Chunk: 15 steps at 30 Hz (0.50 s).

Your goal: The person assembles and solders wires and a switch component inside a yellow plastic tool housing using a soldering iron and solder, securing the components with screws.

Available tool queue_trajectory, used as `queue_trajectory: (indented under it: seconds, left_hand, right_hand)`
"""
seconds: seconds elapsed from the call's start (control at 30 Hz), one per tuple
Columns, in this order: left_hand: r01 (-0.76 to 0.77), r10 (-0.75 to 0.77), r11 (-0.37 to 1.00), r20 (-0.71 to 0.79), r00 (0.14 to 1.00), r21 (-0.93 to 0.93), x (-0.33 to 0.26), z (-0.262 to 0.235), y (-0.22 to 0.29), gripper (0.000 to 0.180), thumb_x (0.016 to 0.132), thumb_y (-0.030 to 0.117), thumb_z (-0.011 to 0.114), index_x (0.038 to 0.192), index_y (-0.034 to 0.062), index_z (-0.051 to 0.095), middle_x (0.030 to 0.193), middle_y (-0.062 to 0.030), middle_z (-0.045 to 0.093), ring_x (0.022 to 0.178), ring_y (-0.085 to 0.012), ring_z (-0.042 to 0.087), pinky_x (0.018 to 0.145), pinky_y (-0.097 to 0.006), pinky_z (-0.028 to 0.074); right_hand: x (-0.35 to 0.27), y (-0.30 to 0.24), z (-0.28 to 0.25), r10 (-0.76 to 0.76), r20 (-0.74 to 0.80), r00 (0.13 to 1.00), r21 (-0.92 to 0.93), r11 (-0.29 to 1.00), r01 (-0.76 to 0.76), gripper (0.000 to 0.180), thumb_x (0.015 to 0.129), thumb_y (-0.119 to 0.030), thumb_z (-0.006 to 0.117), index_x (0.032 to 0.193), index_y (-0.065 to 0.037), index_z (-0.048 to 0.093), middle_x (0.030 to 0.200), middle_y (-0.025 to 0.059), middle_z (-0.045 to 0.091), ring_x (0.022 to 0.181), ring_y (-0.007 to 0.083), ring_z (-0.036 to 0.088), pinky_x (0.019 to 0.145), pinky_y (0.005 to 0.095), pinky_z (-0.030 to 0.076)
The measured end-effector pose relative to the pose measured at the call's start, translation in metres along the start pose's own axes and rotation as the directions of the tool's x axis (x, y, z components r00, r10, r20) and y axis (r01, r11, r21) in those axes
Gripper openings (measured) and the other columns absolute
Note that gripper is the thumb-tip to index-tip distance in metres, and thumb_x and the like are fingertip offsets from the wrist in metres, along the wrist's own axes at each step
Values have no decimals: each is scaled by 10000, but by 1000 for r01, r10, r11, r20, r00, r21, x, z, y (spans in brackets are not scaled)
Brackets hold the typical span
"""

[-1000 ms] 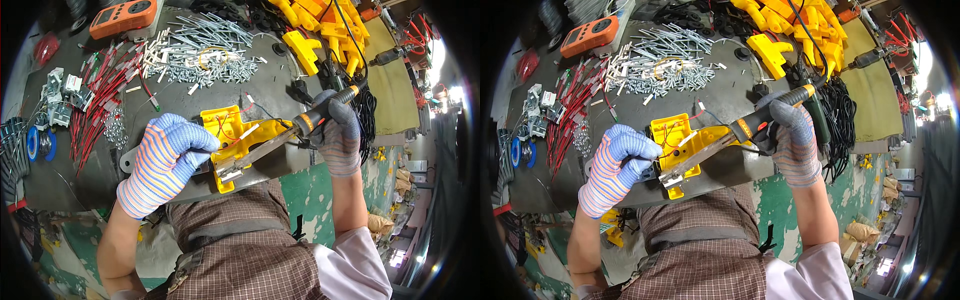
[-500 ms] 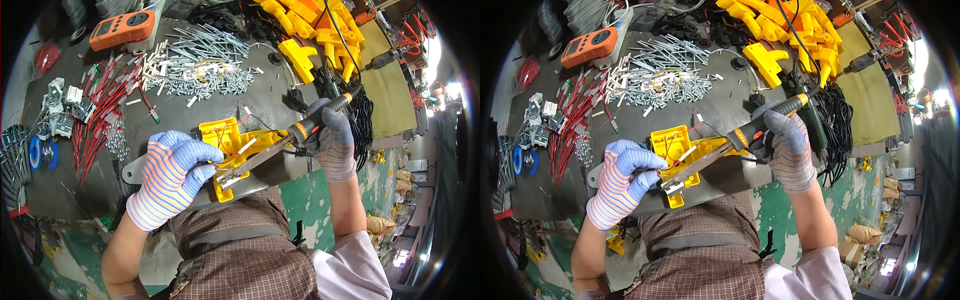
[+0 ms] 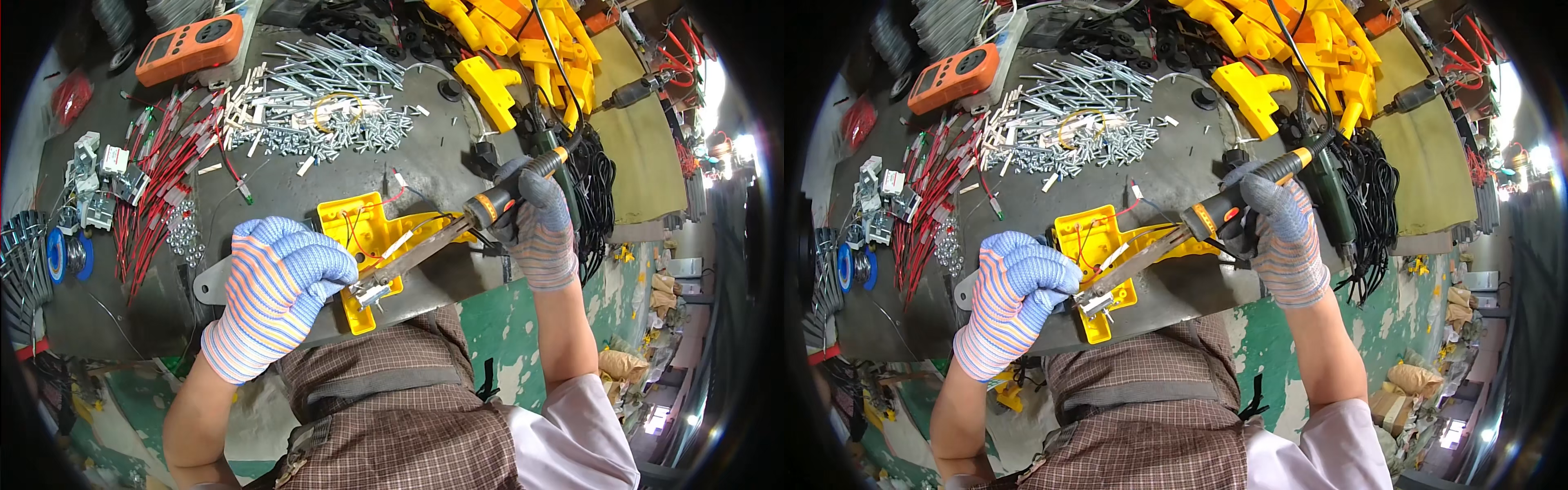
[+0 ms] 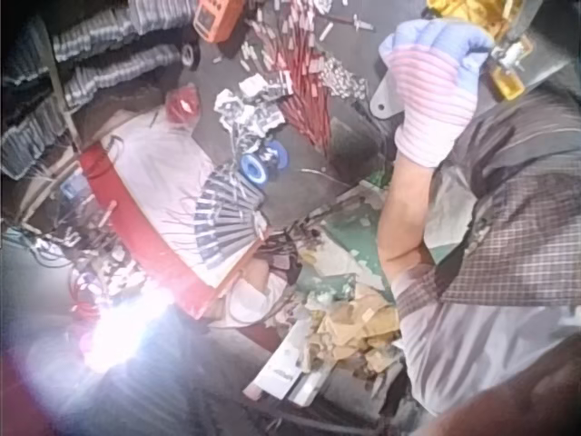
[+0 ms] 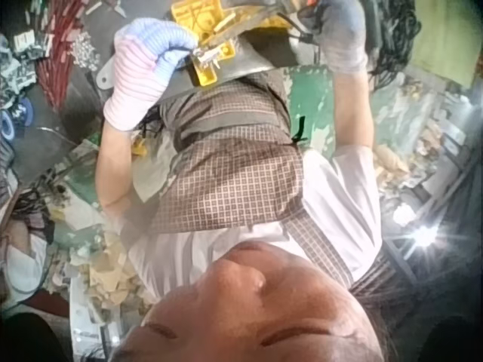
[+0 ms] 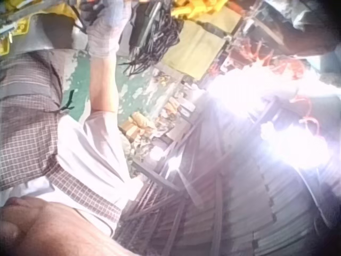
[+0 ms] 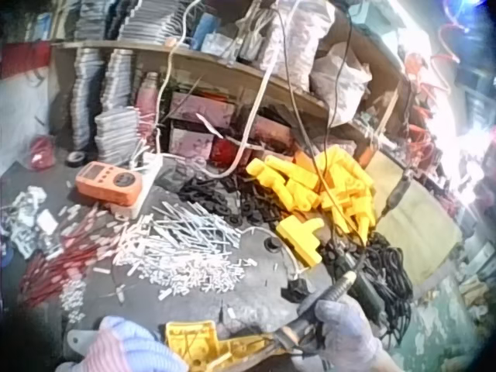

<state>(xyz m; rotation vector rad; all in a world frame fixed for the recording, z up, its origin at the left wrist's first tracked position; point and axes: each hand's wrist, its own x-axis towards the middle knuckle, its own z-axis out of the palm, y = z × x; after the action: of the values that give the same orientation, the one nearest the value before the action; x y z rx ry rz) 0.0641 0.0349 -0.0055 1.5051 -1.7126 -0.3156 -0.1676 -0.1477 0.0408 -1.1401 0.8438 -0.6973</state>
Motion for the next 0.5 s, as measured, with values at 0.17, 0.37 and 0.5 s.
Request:
queue_trajectory:
  seconds: [0.17,0.37,0.5]
  left_hand:
    - [-10,9,999,30,1000,46,4,0,7,104,706,122,638,809,131,646,856,1,670,850,-239,607,839,-386,417]
    - [-12,10,990,20,1000,139,6,1,11,160,657,55,642,802,124,637,827,-4,651,841,-238,603,824,-382,427]
    - [26,-31,997,68,997,73,13,-6,13,141,664,43,645,785,111,617,824,-15,648,830,-238,602,799,-374,439]
  right_hand:
    - [1,3,-3,8,-19,1000,35,999,-8,303,812,-302,656,964,-43,617,791,48,618,620,111,594,552,223,499]
    - [3,5,-16,59,14,998,58,996,-60,319,810,-314,664,969,-40,621,790,42,620,610,108,584,552,222,494]
    - [4,7,-14,32,-20,999,76,997,-30,315,811,-318,660,967,-46,623,777,36,619,610,103,583,546,212,484]
